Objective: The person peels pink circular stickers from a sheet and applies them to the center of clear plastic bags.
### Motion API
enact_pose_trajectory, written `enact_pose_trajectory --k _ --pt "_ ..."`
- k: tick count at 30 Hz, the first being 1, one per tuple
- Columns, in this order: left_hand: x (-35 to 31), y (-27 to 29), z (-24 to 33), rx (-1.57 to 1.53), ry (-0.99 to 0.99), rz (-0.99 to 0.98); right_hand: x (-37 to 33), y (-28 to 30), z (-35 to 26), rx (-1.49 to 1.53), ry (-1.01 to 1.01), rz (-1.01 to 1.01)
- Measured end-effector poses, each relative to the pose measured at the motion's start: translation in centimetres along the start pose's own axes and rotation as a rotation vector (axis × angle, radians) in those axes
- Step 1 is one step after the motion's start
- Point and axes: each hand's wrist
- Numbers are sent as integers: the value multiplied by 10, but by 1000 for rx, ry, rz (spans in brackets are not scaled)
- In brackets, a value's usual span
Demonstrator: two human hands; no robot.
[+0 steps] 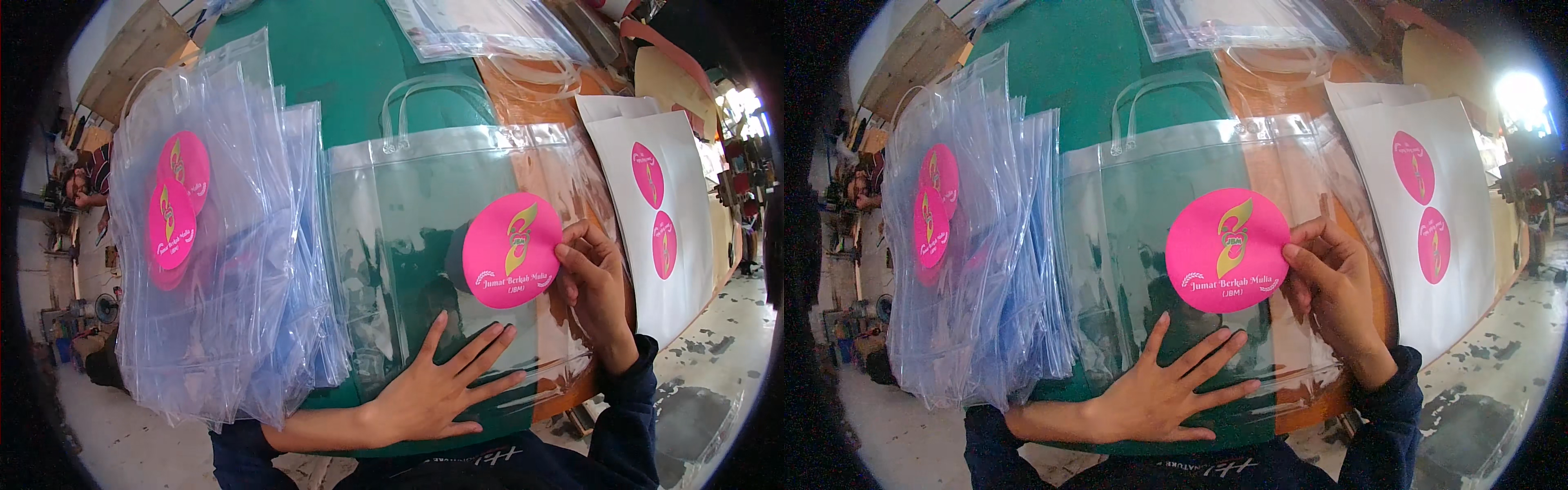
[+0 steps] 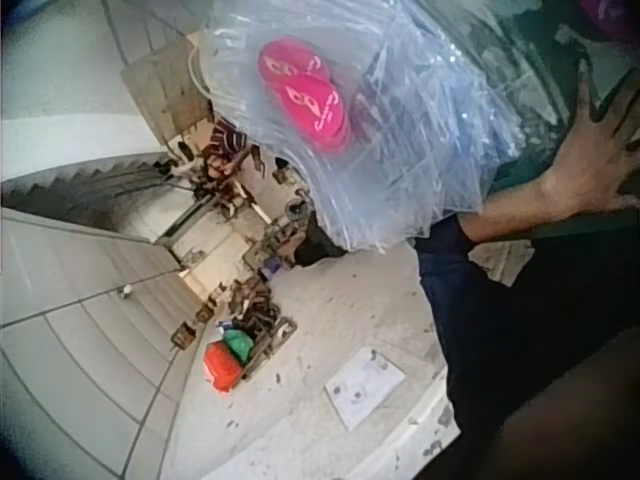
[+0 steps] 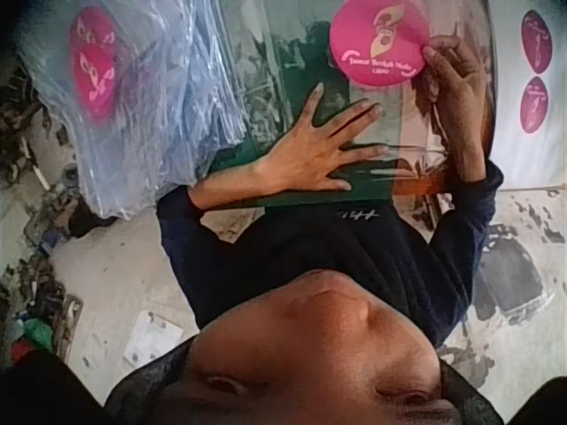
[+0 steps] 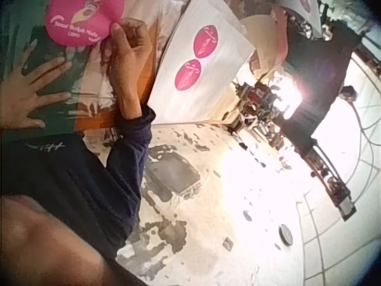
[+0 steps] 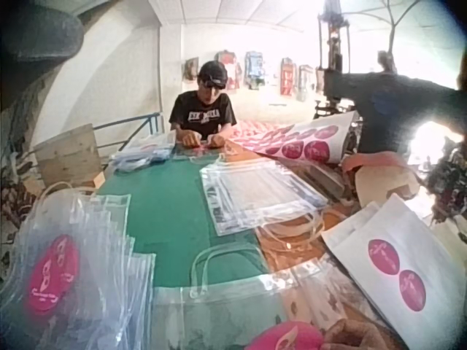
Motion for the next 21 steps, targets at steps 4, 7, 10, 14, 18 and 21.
enact_pose_trajectory --k 4,7,10,14,18,21 --pt "0 2 1 8 -3 1 -1 1 -2 4 9 -2" --pt "-1 5 2 15 -5 -28 0 0 -1 -11 3 12" --pt "-1 -1 1 2 -1 12 -2 0 -1 -9 -11 13" --pt "0 0 1 14 -6 -2 -2 2 -2 -8 -8 4" --pt "0 0 1 6 -4 0 -2 1 -3 -29 -14 0" --pt "1 0 0 0 -7 4 -1 2 -3 -28 -8 -7"
Point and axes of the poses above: each hand's wrist, its own x-axis towards the middle knuckle, its own y-axis out of the back of the hand, z = x × y, and after that the axes turned 8 degrees about -z, right-handed
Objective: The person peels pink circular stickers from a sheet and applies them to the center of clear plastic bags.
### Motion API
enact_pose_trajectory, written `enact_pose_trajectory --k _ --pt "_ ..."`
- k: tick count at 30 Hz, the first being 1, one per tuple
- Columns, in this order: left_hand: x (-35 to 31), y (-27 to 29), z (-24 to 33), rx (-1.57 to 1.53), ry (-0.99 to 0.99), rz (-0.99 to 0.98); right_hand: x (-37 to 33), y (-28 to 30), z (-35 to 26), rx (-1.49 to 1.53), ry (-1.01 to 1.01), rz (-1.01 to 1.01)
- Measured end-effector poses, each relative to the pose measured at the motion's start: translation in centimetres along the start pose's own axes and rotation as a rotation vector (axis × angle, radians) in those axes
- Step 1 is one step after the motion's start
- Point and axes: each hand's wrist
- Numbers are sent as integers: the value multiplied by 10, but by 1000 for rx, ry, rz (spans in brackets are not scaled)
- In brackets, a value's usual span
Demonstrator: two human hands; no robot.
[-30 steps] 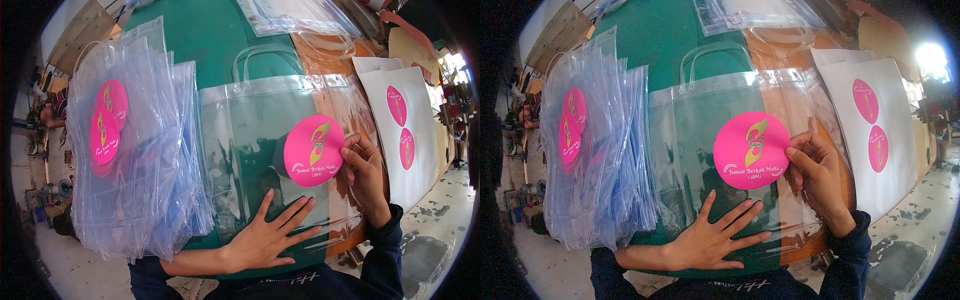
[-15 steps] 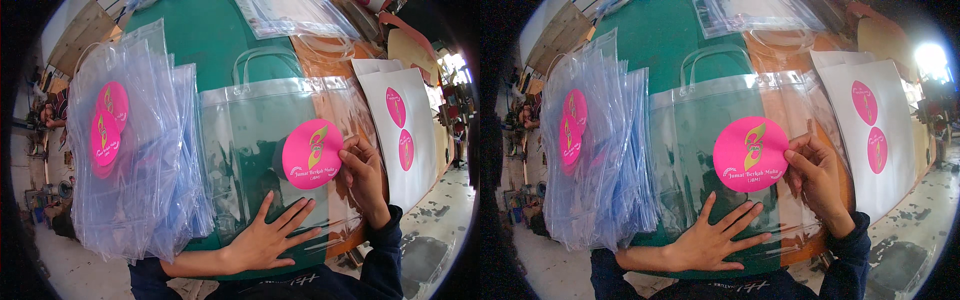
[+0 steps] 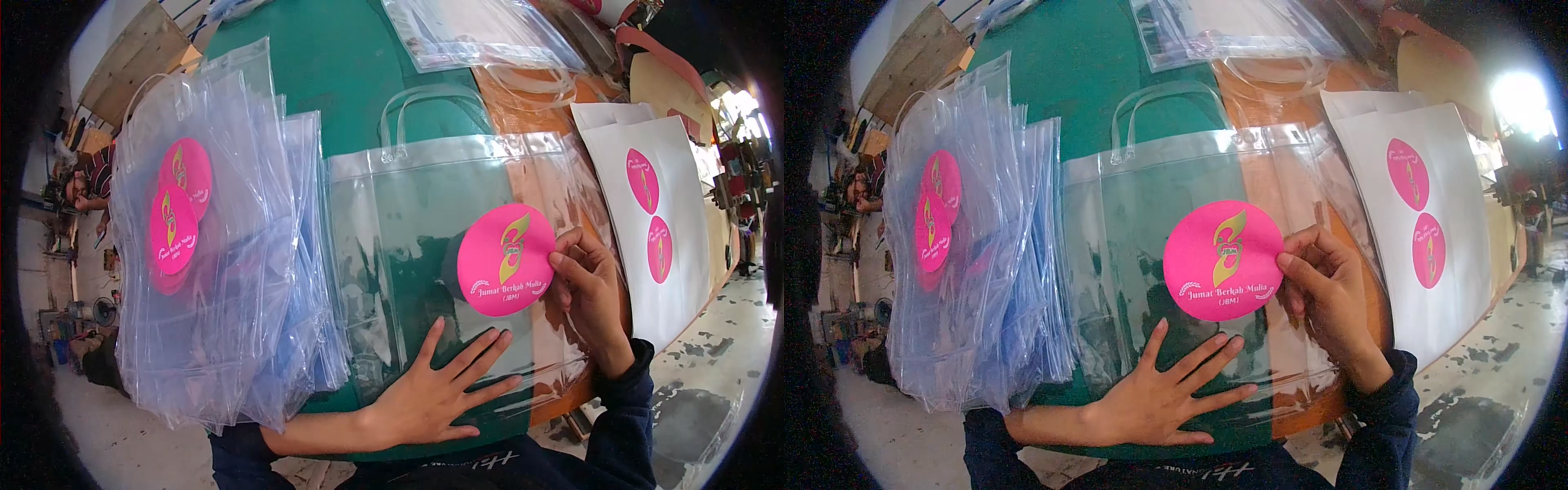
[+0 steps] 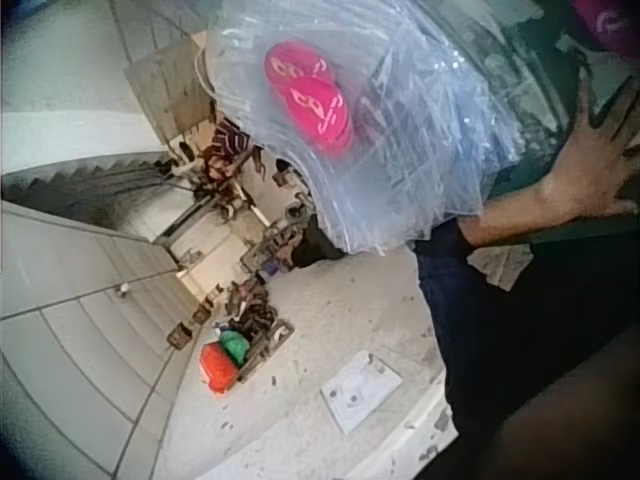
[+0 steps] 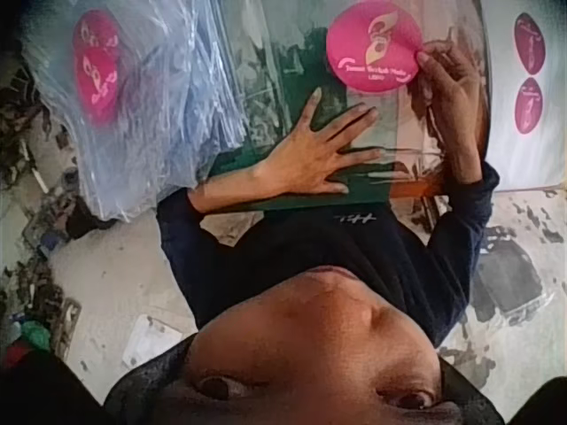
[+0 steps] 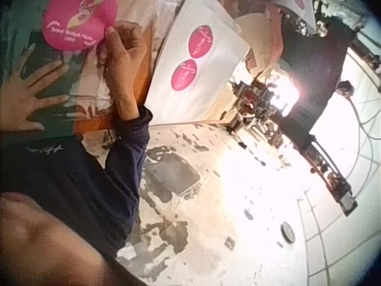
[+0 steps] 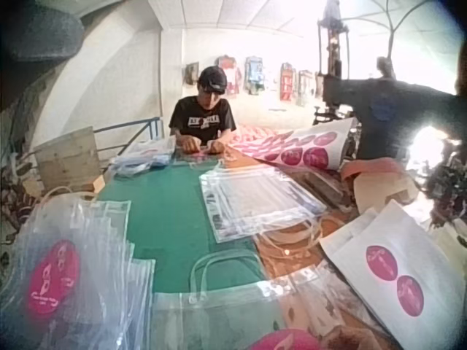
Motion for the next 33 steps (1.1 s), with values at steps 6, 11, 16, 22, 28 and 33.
enact_pose_trajectory --k 6,11,16,22,28,33 --pt "0 -1 1 -15 -11 28 -2 -2 0 -88 -27 1" --pt "-2 0 8 -76 4 219 -2 -3 2 -113 -23 -15" --pt "-1 0 5 -131 -46 398 -1 -2 6 -129 -10 -20" --pt "0 0 2 -116 -8 440 -3 -8 2 -140 -74 -10" --pt "0 5 2 -260 -8 470 -3 -6 6 -145 -31 -25" --pt "-2 8 2 -365 -57 490 -2 -7 7 -159 -31 -20"
Point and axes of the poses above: each hand's wrist, its own x-axis towards the middle knuckle, its own y-axis out of the back of the hand, z = x × y, and after that the axes turned 8 degrees about -z, right-handed
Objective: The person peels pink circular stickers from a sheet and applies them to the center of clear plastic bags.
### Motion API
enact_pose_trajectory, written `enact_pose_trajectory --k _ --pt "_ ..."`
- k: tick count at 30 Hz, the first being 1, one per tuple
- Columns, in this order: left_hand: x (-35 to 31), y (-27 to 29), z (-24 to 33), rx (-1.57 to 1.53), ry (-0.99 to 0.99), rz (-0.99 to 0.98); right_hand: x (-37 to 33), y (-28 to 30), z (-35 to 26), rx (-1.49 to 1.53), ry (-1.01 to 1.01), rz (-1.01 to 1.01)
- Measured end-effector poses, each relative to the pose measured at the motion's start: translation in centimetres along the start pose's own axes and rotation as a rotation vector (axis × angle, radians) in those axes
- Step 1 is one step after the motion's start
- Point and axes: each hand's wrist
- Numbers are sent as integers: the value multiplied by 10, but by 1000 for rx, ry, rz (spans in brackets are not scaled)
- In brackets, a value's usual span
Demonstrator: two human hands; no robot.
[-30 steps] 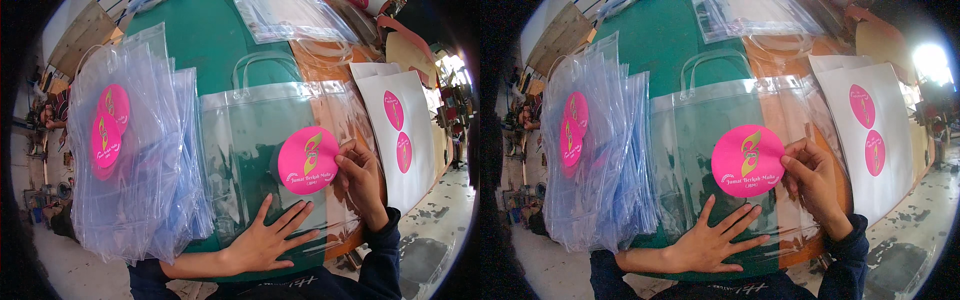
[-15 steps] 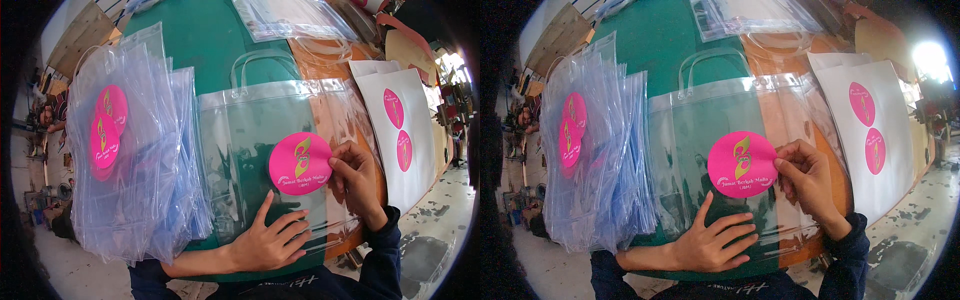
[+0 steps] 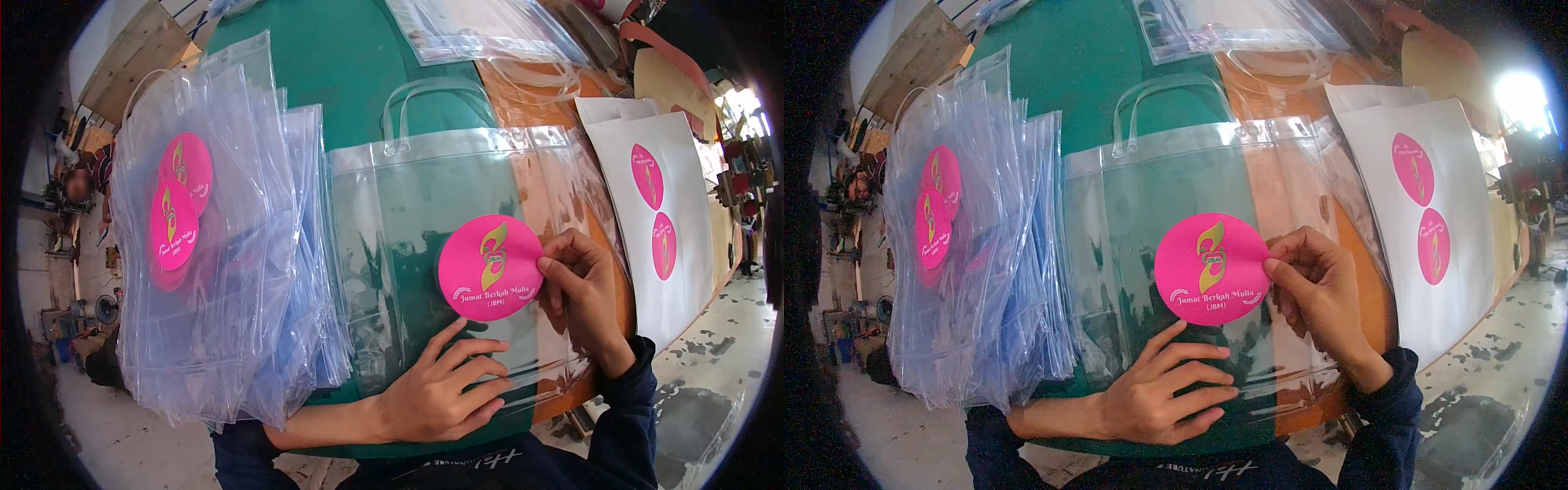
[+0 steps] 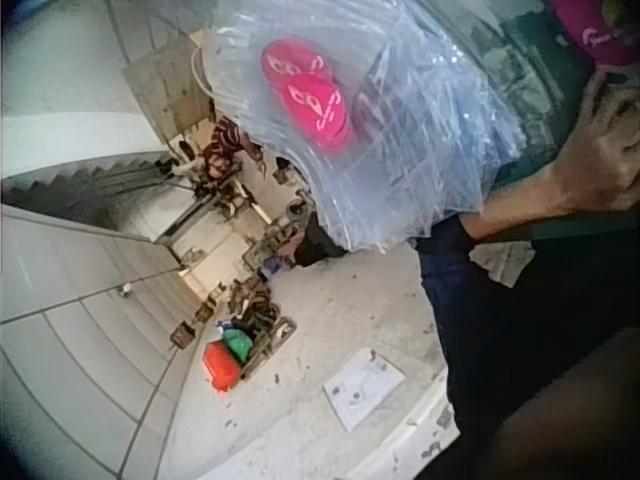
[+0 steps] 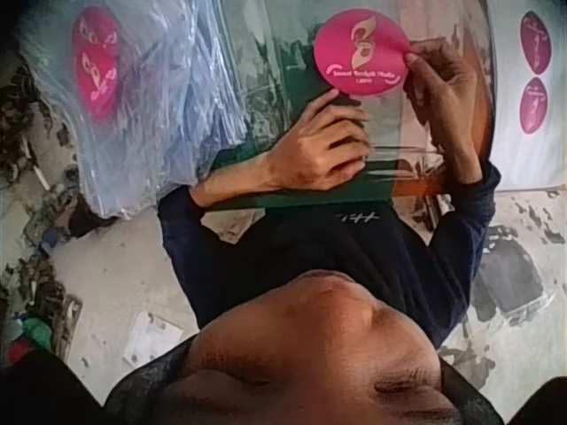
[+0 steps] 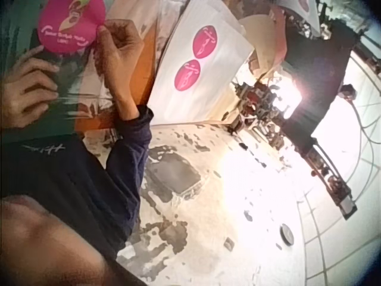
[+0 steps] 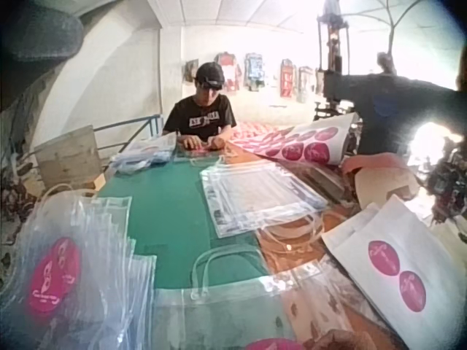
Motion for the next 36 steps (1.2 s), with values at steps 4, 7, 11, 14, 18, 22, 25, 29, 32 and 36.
enact_pose_trajectory --k 4,7,11,14,18,22,25,29,32,36 --pt "1 -1 0 -55 -10 29 -1 -1 -4 -22 -37 4" --pt "1 -2 -1 -68 -20 44 -1 -1 -4 -20 -30 1" --pt "0 -1 1 -67 -16 44 -1 0 0 -12 -15 -8" --pt "0 -1 1 -61 -11 43 -1 -1 0 -25 -13 -12" --pt "2 0 1 -59 -17 57 -2 -3 -6 -23 -13 -13" --pt "1 0 0 -43 -12 64 -1 -3 -5 -60 -51 -18" --pt "2 0 0 -40 -12 67 -2 -2 -2 -56 -27 -17" --pt "1 -1 -1 -49 -17 87 -1 -2 -2 -53 -9 -23" --pt "1 0 -1 -34 -3 75 -2 -4 -3 -76 -54 -17" --pt "1 0 2 -12 13 89 -2 -4 -2 -76 -57 -4"
Point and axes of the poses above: each hand's wrist, its own x-axis towards the middle knuckle, its own y-axis out of the back of the hand, z = x × y, and after that the axes turned 8 degrees about -z, right-handed
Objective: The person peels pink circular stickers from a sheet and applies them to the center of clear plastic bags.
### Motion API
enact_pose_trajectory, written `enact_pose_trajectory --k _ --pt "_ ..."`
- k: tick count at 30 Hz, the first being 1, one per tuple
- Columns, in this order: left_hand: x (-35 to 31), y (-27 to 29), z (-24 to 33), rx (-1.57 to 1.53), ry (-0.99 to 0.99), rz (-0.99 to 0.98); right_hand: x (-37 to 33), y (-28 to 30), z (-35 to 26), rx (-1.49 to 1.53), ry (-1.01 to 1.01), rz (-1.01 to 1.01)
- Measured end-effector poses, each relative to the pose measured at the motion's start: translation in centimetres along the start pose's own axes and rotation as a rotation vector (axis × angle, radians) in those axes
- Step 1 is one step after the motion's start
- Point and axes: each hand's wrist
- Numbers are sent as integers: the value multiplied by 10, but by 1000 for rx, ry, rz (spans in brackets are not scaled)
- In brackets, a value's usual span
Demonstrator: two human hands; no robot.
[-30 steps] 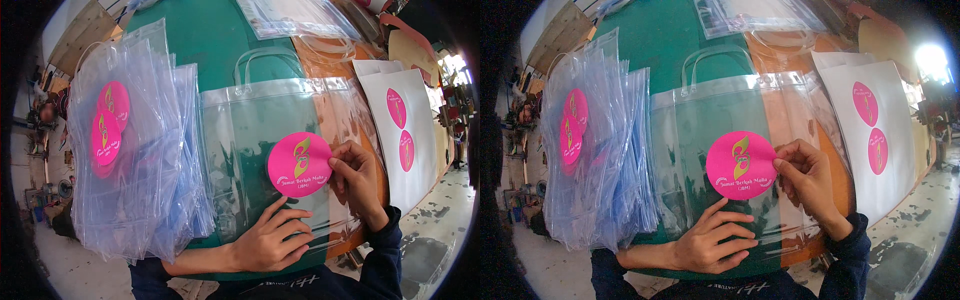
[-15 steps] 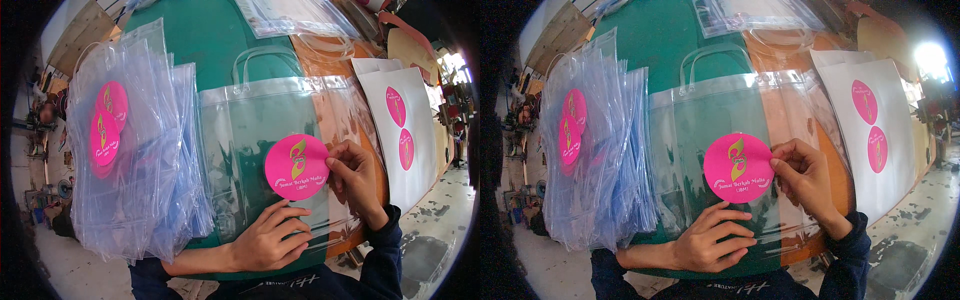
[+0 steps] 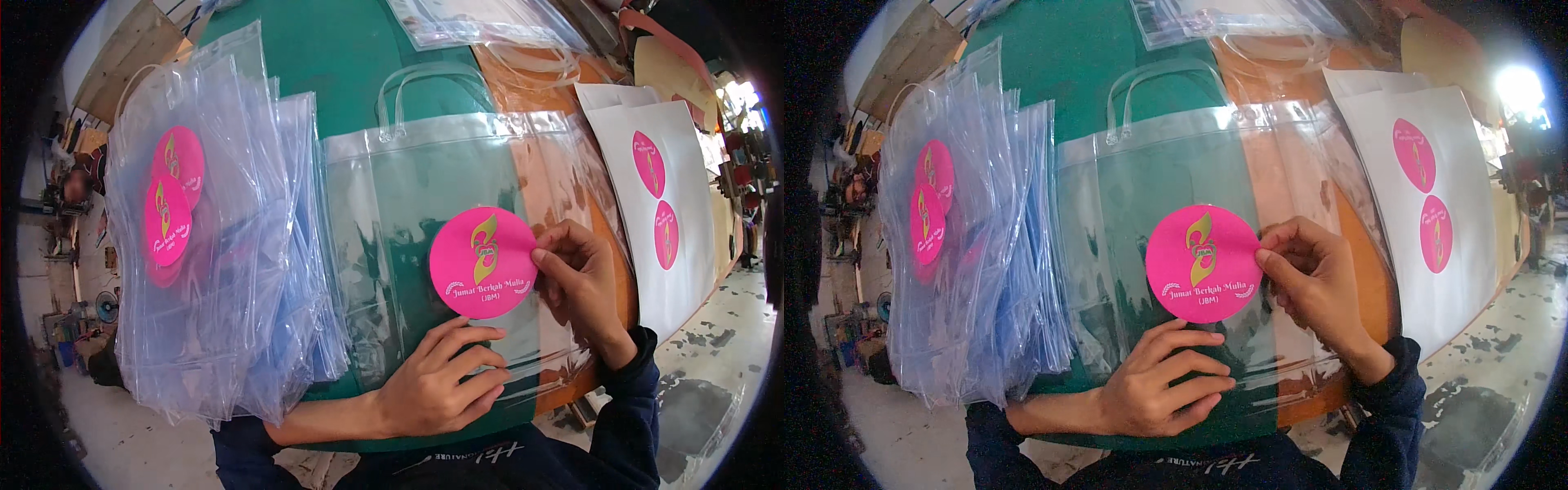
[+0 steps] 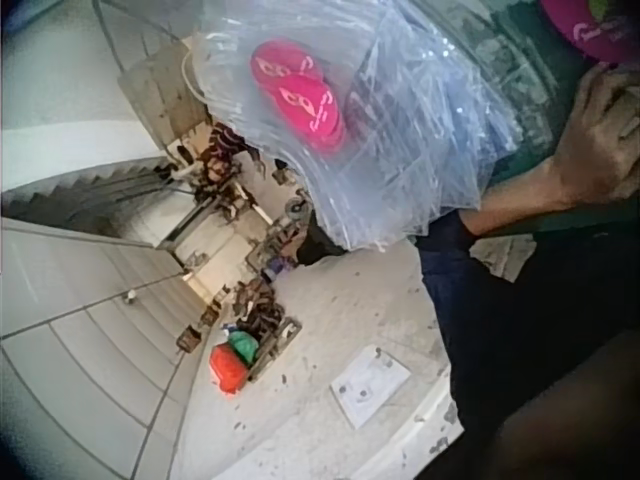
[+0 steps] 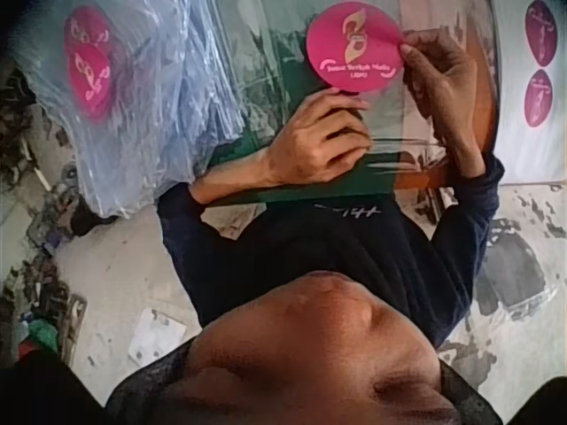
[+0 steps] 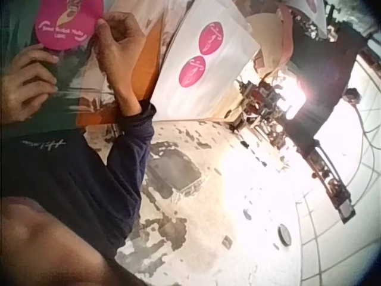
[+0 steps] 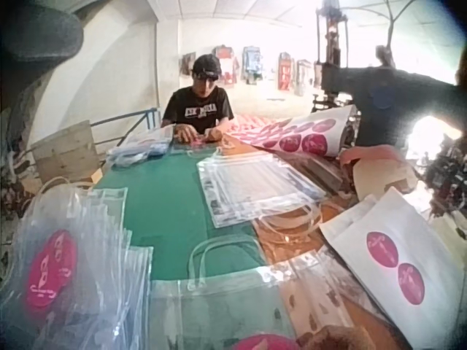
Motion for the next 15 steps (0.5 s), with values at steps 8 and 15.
enact_pose_trajectory --k 8,15 --pt "0 0 -2 16 12 1 1 -1 1 -27 10 -5" --pt "0 -2 -3 28 28 20 3 -2 3 -49 14 9"
Point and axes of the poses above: each hand's wrist, its own x-axis towards the middle knuckle, its own y-axis out of the back of the hand, z = x × y, and after that the axes turned 8 degrees about -z, right-handed
